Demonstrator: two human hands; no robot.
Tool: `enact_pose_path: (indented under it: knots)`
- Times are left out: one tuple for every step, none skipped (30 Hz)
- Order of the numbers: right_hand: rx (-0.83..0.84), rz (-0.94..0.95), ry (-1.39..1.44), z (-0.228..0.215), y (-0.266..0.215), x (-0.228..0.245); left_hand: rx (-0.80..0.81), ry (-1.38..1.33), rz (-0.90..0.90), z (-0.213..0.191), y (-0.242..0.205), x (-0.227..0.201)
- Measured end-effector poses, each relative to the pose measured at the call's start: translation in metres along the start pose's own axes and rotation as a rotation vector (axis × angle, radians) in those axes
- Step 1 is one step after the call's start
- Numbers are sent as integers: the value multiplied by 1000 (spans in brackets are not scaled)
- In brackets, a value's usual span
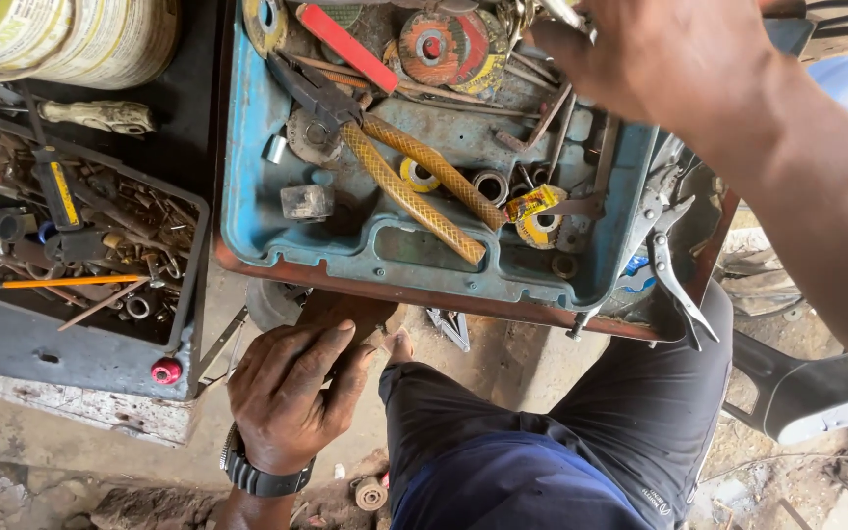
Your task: Searching for and fitting small hardware like nuts and bolts onto a wooden component using a wrench in a workshop.
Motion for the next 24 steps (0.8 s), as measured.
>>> enact_pose_path:
  knots:
    - [3, -1, 0, 5, -11, -4, 2, -1, -3, 1, 0, 1]
    - [-349, -500, 5, -5, -30, 11, 3, -2, -4, 1, 0, 1]
    - [-719, -985, 16, -10, -60, 18, 4, -4, -5, 0, -1, 1]
    - [-720, -987, 18, 4, -69, 18, 5, -1, -7, 0, -1, 1]
    - [-535, -932, 36, 23, -72, 18, 6, -9, -10, 0, 0, 1]
    - [-350, -870, 54, 42, -77, 17, 9, -18, -11, -1, 1, 1]
    - [-350, -870, 58, 41, -72, 16, 12, -16, -11, -2, 1, 1]
    - [-457, -864, 8, 38, -69, 13, 20, -14, -14, -1, 0, 2]
    - [-564, -857, -43, 35, -67, 11, 29, -12, -16, 0, 0, 1]
    - [-560, -853, -39, 31, -58, 5, 35, -15, -16, 0, 0, 1]
    - [-552, -809, 11, 27, -49, -2, 43, -15, -22, -1, 0, 0]
    - [-552, -767, 56, 21, -37, -9, 43, -13, -24, 1, 1, 1]
    - [-555, -764, 54, 23, -35, -10, 42, -12, -20, 2, 1, 2]
    - [-614, -724, 36, 25, -34, -12, 48, -9, -34, 2, -2, 2]
    - [-673, -683, 17, 26, -33, -13, 54, -6, -49, 1, -4, 3]
    - [-673, -682, 16, 23, -36, -9, 54, -7, -48, 2, -4, 3]
    - [-654, -758, 48, 20, -40, -3, 52, -2, -52, 2, -4, 3]
    - [-628, -835, 82, 18, -45, 4, 53, 1, -60, 1, -5, 3]
    - [-624, -836, 84, 19, -53, 7, 56, -1, -63, 1, -7, 3]
    - [-494, -852, 129, 22, -58, 11, 57, -4, -68, 2, -8, 5]
    - [-364, -867, 175, 25, -63, 15, 58, -7, -74, 2, -8, 7]
    - [-364, -865, 176, 30, -63, 13, 59, -7, -73, 2, -7, 8]
    - [-346, -840, 119, 36, -63, 11, 57, 0, -62, 1, -6, 9]
    - [-327, -811, 60, 43, -64, 8, 54, 3, -49, 1, -4, 9]
Point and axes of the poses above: each hand's wrist, its own y-axis towards the middle knuckle, its own z-axis out of the palm, x = y × z, the point moved 4 cm from there along y, towards the middle knuckle, and after that the axes turned 5 degrees about y, right-handed, at the moved point
